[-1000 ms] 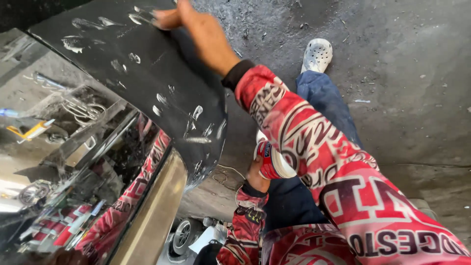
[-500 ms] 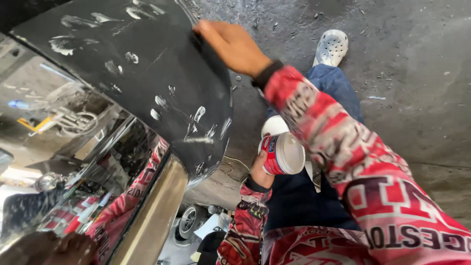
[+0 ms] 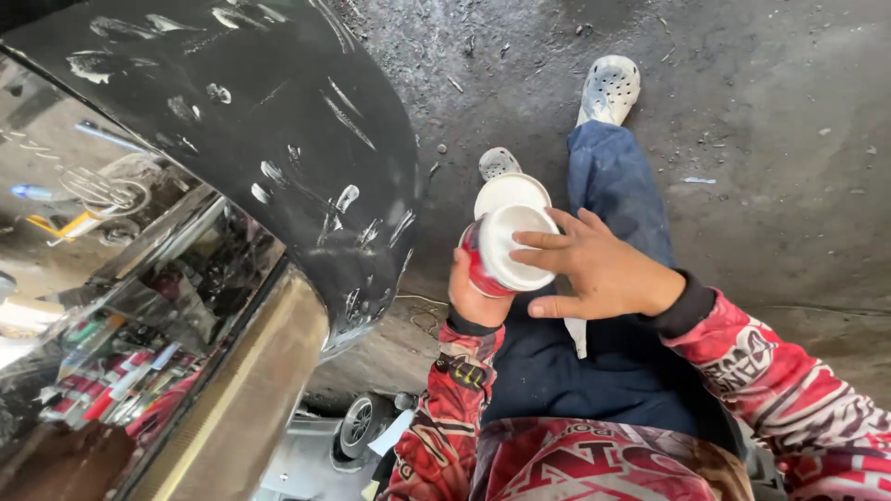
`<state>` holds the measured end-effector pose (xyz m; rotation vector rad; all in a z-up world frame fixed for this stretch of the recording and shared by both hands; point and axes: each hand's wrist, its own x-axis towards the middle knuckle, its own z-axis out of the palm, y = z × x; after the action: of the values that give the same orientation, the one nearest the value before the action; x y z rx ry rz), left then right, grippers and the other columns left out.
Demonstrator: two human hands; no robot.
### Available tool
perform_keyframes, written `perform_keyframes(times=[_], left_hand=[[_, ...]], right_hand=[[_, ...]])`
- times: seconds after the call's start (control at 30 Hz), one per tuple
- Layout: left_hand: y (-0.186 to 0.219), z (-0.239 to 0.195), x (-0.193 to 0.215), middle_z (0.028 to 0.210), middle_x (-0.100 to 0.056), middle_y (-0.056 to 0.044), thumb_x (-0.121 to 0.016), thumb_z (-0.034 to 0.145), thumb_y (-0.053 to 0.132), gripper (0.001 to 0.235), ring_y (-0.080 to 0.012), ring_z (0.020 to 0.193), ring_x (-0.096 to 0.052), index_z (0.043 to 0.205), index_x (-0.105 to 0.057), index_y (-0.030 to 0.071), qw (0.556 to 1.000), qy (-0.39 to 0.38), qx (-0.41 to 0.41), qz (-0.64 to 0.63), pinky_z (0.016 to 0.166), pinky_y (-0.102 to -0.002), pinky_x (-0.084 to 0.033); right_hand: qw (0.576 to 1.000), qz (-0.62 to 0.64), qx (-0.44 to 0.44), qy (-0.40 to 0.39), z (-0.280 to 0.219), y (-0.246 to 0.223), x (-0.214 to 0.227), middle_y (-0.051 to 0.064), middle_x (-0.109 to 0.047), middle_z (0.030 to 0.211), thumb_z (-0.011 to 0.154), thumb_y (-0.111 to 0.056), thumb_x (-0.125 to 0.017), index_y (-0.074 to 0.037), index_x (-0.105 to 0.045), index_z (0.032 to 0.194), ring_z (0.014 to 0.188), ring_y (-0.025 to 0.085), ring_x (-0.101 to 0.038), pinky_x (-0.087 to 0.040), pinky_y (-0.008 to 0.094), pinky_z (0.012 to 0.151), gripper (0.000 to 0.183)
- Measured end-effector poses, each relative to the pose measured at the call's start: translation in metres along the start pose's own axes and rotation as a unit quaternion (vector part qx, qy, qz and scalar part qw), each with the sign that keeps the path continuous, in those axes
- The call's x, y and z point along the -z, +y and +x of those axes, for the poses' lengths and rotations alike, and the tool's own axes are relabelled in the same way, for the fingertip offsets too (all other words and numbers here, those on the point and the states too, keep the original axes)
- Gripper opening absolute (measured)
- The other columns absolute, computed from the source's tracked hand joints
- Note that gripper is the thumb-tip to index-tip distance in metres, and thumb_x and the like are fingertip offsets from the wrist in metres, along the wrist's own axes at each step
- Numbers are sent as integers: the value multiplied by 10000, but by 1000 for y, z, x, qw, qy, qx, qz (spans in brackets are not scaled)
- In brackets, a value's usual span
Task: The person scoops a white paste from a container and applies it by hand to the front bumper and headlight area of a black car. They then use a green power polisher with a buffing pad to smooth the paste over the vehicle's surface.
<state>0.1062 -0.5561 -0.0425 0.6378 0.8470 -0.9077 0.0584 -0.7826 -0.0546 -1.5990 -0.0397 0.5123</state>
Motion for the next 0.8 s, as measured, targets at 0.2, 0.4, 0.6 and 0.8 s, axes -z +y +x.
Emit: perform_keyframes(times=[0.2,0.4,0.6,0.8], left_hand=[[-7,-10,9,1593,-403,-226,-612,997,409,871,-355,1478,-419,1643,-200,-2,979,12,-33,202,1241,-502,-333],[-10,-10,19,1595,-408,-229,-627,997,381,872,-356,1483,-421,1647,-199,-12,974,-5,-31,222,1252,-495,-322],[-2,-13,58,1618,-380,-223,-616,998,444,849,-396,1498,-392,1634,-233,32,987,1,-56,154,1246,-552,-317],[-21,-44,160,1616,-388,-195,-536,1039,459,764,-376,1485,-393,1628,-260,58,978,73,-47,189,1236,-542,-321]], right_hand=[[994,-53,-44,-85,-9,3,-16,70,-547,1467,733,-530,-772,-131,-689,1276,1372,424,-420,-291,650,1031,679],[990,20,-43,-135,-17,18,-13,50,-579,1463,743,-455,-775,-144,-684,1296,1324,355,-487,-345,542,1077,641],[953,289,30,84,16,74,-4,123,-633,1416,970,-365,-641,-26,-616,1369,1369,247,-551,-404,395,1168,525],[866,445,63,221,166,78,-76,146,-457,1594,1096,-338,-569,-16,-460,1535,1518,259,-386,-299,396,1261,555]])
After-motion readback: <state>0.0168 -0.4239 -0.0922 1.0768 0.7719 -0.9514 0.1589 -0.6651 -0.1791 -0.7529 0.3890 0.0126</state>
